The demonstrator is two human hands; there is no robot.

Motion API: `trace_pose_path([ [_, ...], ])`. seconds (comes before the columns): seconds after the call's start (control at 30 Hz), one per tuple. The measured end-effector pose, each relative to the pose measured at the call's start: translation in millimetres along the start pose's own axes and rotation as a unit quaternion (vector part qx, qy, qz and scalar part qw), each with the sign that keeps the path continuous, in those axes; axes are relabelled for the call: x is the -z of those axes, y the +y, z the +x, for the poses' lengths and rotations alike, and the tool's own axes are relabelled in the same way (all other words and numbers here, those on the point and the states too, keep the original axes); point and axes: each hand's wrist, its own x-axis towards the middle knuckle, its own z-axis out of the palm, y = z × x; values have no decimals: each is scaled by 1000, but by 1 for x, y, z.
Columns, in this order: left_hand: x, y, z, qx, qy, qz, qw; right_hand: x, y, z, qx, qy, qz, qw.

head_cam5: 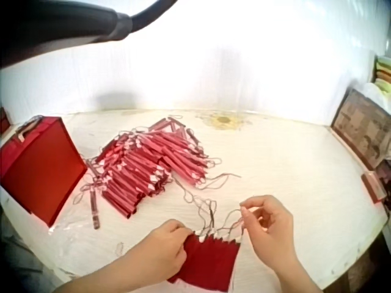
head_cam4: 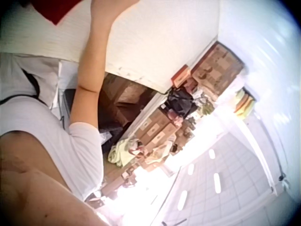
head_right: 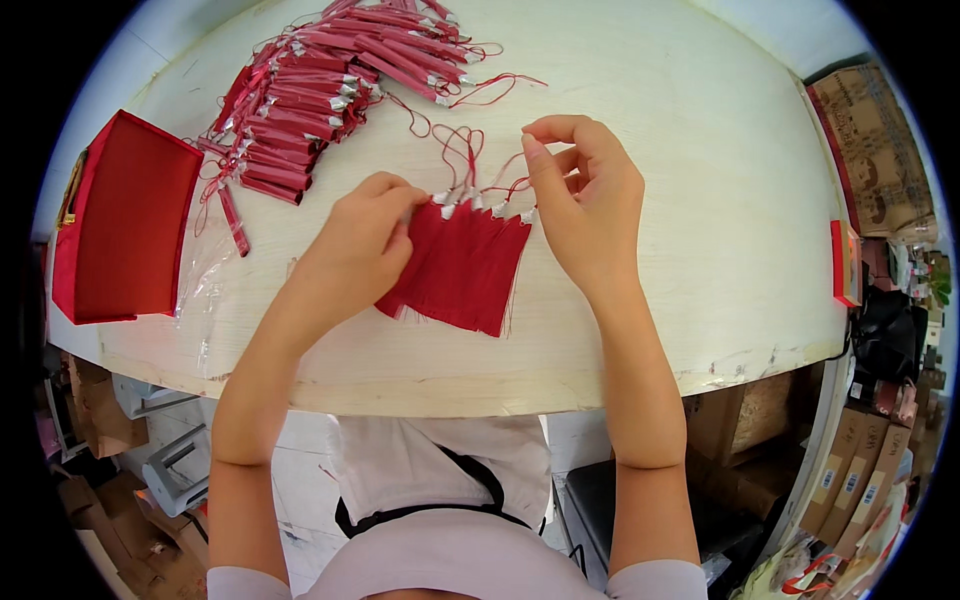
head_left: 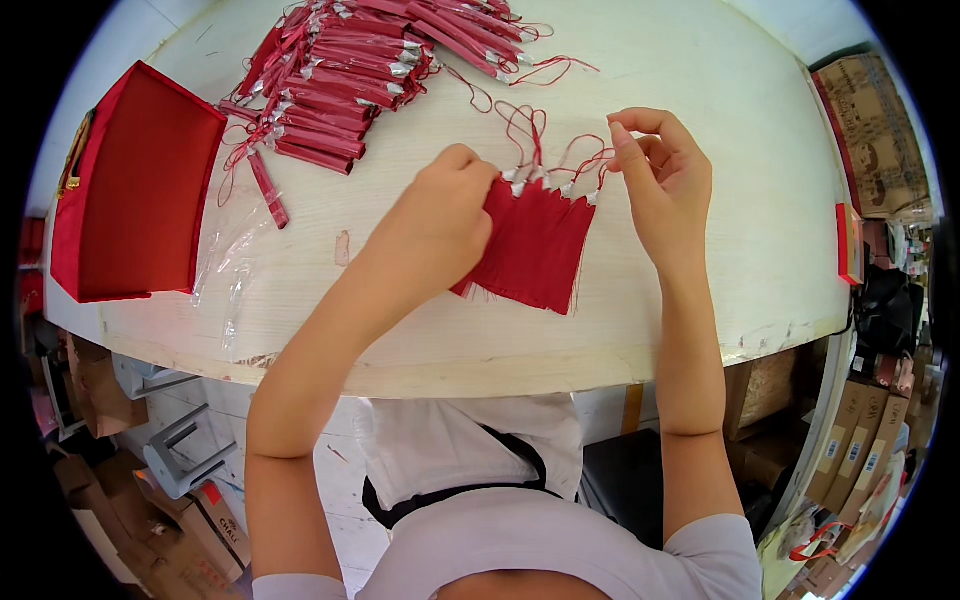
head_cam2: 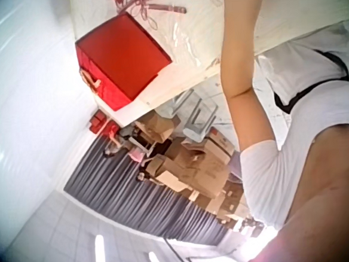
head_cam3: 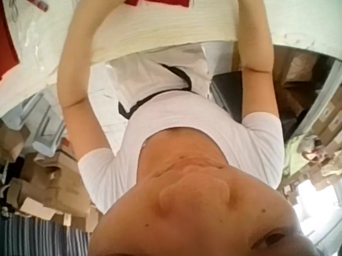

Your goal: The person opens a large cardboard box using a box cutter, removes a red decorative box, and then manually places red tassels into individual clear plastic sleeves at a work table.

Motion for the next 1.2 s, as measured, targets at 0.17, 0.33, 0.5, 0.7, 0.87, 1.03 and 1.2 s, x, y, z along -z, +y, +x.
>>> trace_pose_path([
  [0.17, -5, 2, 1, -23, -11, -22, 999, 0, 0, 1, -1, 0, 7, 1000],
  [0.33, 29, -17, 18, -4, 130, 124, 984, -4, -2, -2, 6, -21, 19, 1000],
  [0.5, 74, -45, 41, 11, 261, 322, 910, -5, -2, -4, -8, -42, -4, 999],
  [0.7, 73, -80, 66, -18, 165, 289, 943, -11, -1, -6, 24, -57, 3, 998],
  [0.87, 65, -68, 81, 12, 112, 358, 927, -9, -3, -7, 22, -64, 0, 998],
  [1.03, 75, -58, 84, -107, 217, 260, 935, -11, -2, -7, 54, -76, 3, 996],
  [1.2, 66, 26, 40, 51, -10, -134, 990, -6, -10, -14, 56, -151, 90, 983],
])
